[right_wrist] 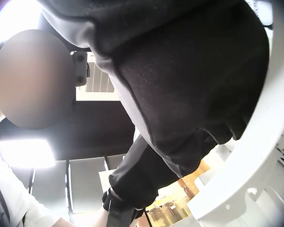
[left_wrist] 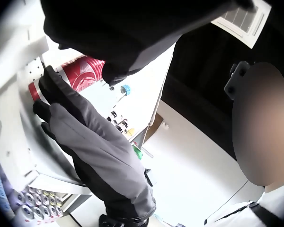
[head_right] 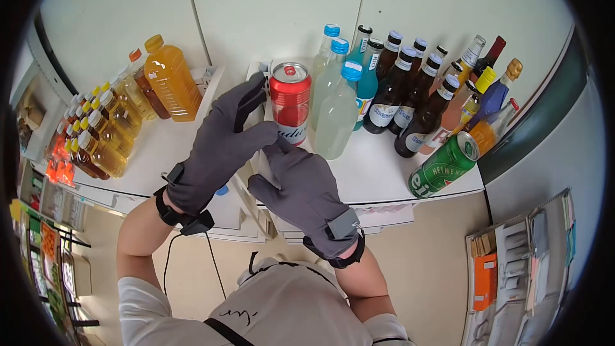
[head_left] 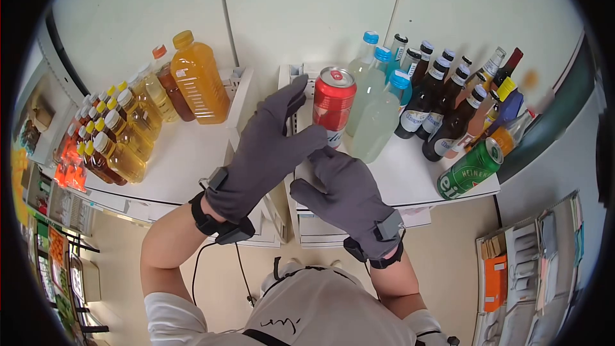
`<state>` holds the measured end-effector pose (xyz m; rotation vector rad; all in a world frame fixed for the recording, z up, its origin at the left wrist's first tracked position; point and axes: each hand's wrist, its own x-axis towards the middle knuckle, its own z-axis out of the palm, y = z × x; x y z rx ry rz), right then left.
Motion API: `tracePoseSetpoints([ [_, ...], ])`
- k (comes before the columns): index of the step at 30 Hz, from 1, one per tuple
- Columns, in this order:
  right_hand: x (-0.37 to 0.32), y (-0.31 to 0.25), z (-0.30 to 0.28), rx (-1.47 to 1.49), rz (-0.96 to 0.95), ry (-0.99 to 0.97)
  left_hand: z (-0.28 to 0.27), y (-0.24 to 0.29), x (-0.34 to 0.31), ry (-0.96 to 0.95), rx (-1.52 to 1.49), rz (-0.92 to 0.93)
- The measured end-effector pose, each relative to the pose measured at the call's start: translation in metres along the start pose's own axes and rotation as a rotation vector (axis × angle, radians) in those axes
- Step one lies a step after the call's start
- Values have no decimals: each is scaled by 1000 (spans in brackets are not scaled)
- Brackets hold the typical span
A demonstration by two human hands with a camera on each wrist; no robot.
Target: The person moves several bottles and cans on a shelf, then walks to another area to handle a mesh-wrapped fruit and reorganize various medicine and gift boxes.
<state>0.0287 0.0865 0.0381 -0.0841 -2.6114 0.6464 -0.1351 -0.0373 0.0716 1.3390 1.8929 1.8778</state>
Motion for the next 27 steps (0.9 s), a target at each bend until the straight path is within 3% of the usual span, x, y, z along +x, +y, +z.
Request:
tracePoseSetpoints([
  [3, 1, -4, -7, -9, 37, -54, -10, 13, -8, -54, 211, 16],
  [7, -16, 4, -26, 103, -84, 13, -15, -2, -14, -205, 438, 195],
  [10, -36, 13, -50, 226, -128, -6, 8, 3, -17, -270, 607, 532],
  [15, -69, 31, -69, 320, -64, -59, 31, 3, -6, -307, 688, 452],
  [18, -84, 39, -78, 297, -229, -14, 38, -6, 7, -321, 754, 331],
  [27, -100, 39, -110, 299, -264, -141, 35, -18, 25, -218, 823, 368],
])
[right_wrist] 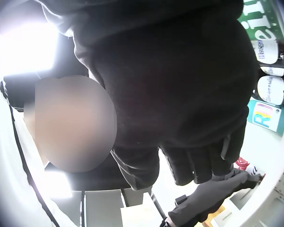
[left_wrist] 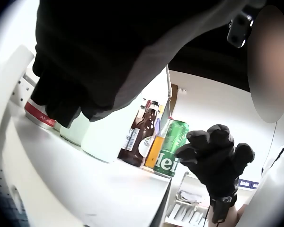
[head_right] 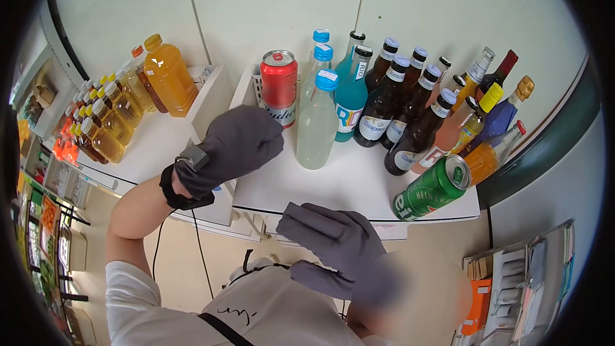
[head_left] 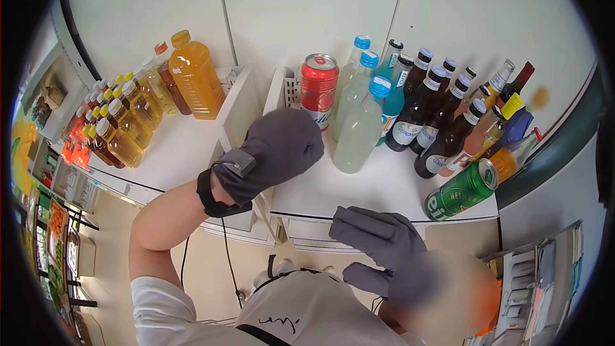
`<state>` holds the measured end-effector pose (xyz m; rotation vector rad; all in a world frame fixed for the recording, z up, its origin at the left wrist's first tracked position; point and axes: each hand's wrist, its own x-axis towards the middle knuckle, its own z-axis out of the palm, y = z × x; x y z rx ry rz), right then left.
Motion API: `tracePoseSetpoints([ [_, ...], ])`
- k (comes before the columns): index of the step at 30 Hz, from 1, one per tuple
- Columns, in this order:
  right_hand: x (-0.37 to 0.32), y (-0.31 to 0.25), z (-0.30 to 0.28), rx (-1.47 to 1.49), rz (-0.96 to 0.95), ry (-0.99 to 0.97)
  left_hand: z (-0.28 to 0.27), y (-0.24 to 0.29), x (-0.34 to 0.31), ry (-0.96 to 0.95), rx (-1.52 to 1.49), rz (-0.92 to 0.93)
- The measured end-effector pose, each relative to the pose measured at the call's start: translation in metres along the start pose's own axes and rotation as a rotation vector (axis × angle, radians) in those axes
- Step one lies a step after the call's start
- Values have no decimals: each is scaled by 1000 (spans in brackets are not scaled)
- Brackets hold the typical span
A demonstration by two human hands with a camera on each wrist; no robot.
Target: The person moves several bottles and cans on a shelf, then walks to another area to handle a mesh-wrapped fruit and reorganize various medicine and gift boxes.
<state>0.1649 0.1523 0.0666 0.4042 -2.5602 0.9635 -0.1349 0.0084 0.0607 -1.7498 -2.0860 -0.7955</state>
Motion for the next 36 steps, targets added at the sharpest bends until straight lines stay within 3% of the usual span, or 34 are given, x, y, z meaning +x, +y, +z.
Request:
tracePoseSetpoints([
  [12, -32, 0, -29, -21, -30, 30, 2, -14, 27, -208, 187, -190],
  [14, -44, 1, -46, 1, -133, 111, 1, -15, 28, -244, 195, -206],
  [18, -107, 13, -23, -124, -2, 897, -4, -12, 27, -258, 172, -175],
  [19, -117, 19, -23, -123, 1, 898, -5, -11, 26, -255, 159, -158],
  [22, -131, 30, -27, -111, 260, 1281, 1, -12, 26, -228, 159, -160],
  [27, -110, 26, -33, -22, 339, 1369, -5, -4, 31, -292, 220, -191],
  [31, -102, 23, -39, -1, 581, 1262, -18, 0, 16, -219, 133, -110],
  [32, -106, 27, -41, 37, 614, 1166, -24, 2, 12, -227, 134, -103],
  [34, -116, 34, -42, 114, 675, 973, -41, 10, 4, -226, -172, -249],
  [36, -117, 35, -45, 120, 716, 897, -54, 18, -1, -234, -322, -319],
])
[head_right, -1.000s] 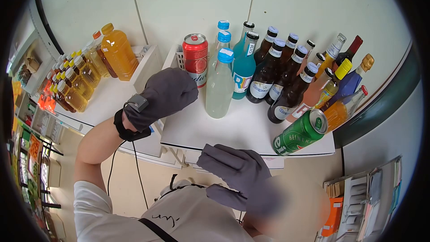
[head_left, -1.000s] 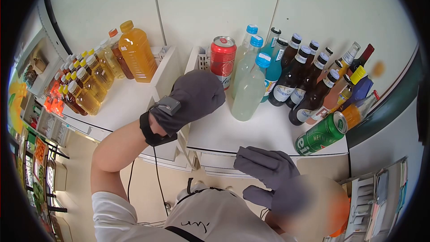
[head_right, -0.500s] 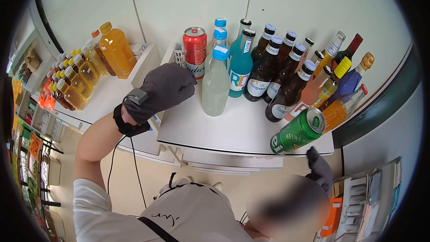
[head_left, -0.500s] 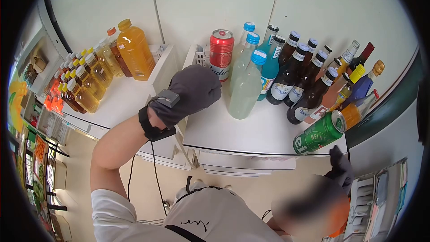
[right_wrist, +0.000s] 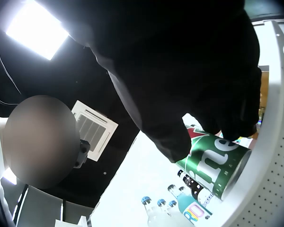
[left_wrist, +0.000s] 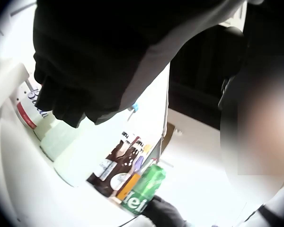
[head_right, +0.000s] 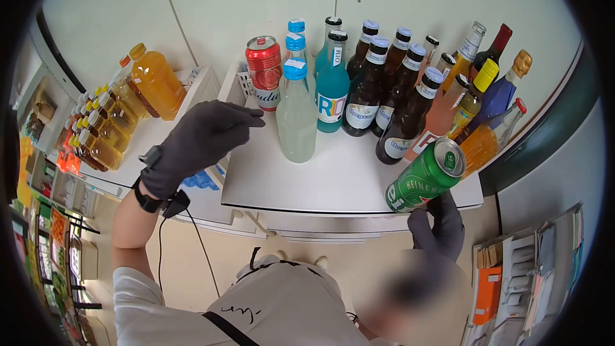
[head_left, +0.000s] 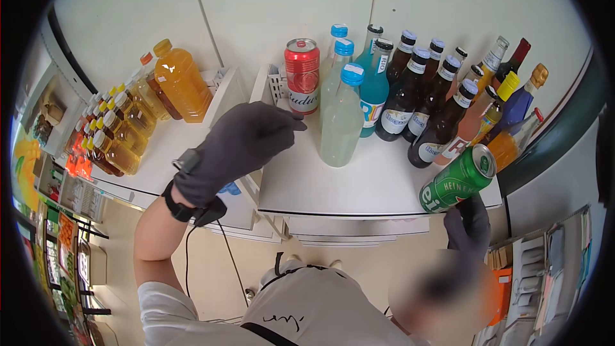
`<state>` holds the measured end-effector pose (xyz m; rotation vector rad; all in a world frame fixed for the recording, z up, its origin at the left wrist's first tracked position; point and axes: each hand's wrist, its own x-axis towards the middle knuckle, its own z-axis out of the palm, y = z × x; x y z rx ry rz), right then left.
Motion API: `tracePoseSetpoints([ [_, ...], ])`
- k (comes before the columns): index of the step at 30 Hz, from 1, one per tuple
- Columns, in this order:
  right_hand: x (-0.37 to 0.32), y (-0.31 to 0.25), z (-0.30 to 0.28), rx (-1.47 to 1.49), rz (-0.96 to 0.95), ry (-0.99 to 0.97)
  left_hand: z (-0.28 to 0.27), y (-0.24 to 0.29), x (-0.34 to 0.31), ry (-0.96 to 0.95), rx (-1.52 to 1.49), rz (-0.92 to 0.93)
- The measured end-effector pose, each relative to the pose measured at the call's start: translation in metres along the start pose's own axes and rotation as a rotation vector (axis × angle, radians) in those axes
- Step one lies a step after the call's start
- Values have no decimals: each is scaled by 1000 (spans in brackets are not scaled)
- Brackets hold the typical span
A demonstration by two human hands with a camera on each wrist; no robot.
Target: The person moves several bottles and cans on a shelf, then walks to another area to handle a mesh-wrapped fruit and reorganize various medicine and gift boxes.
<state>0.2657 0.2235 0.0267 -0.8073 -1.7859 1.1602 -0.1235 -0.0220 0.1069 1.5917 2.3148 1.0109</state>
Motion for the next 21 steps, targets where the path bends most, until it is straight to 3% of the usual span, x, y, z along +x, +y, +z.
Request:
tracePoseSetpoints([
  [3, 6, -2, 2, -79, 46, -149, -9, 9, -11, 21, -429, -181],
  [8, 12, -7, 16, -62, -16, -165, -23, 7, -21, -6, -564, -220],
  [11, 13, -13, 29, -64, -37, -201, -26, 6, -23, -94, -903, -185],
  [21, 15, -45, 84, -105, -89, -422, -26, 9, -31, -143, -1013, -220],
])
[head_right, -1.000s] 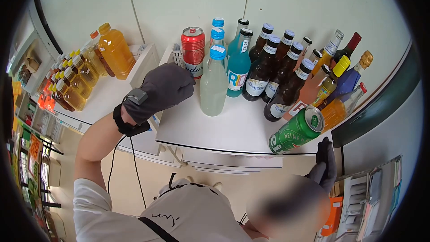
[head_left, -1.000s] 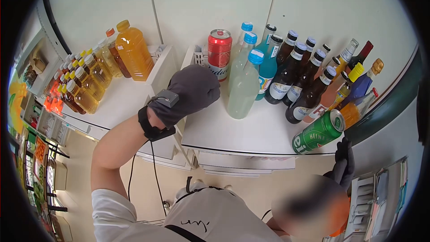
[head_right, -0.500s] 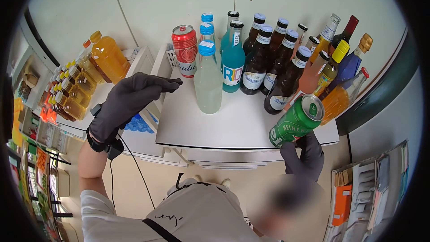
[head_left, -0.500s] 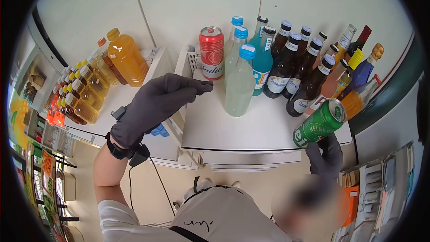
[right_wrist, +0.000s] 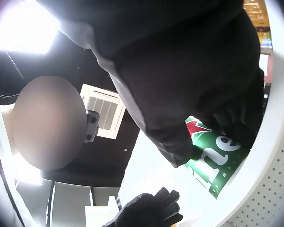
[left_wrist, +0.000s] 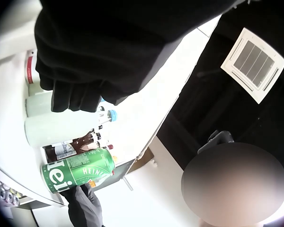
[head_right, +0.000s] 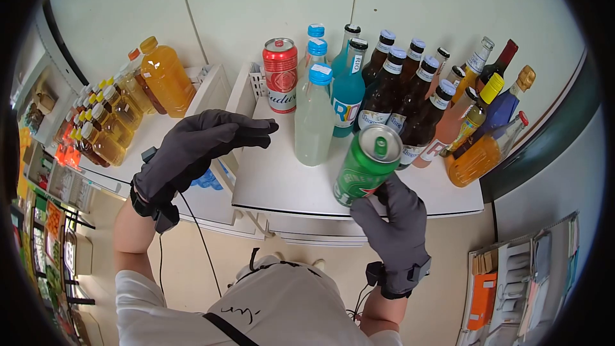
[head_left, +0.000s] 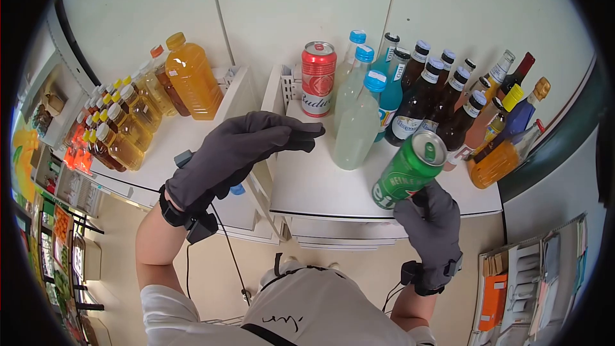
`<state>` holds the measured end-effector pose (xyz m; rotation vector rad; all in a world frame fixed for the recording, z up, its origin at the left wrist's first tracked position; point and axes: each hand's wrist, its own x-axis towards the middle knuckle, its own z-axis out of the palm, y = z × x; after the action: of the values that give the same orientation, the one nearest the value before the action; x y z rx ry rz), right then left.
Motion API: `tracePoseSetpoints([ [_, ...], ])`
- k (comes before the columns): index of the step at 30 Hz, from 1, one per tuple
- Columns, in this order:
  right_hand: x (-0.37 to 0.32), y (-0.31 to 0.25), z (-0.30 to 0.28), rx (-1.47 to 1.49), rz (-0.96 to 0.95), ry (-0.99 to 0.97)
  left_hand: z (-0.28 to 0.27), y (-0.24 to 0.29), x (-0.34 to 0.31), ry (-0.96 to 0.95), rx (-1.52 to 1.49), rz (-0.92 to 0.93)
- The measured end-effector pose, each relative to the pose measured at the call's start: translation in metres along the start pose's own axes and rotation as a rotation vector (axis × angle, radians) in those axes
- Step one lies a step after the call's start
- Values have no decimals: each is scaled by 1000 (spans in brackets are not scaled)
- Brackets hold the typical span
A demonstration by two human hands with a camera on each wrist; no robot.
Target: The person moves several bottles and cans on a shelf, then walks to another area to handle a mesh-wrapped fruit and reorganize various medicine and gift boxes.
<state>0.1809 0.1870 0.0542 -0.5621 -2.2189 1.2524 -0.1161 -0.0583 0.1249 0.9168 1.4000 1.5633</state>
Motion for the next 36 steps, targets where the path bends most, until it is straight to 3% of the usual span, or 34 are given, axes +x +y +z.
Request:
tracePoseSetpoints([
  [11, 17, -33, 58, 0, -109, -112, -9, -18, -10, -10, 62, 4],
  [15, 15, -39, 78, -28, -105, -127, -4, -26, -17, 73, 250, -11],
  [19, 10, -35, 81, -50, -149, -108, 0, -53, -19, 89, 268, 104],
  [22, 2, -27, 76, -29, -170, -105, 3, -69, -20, 66, 519, 390],
  [30, -8, -20, 86, -57, -296, -74, 13, -52, -33, 128, 892, 533],
  [33, 2, -24, 96, 3, -331, -140, 11, -47, -37, 169, 918, 533],
  [36, -3, -26, 94, -61, -365, -80, 1, -53, -45, 187, 932, 538],
])
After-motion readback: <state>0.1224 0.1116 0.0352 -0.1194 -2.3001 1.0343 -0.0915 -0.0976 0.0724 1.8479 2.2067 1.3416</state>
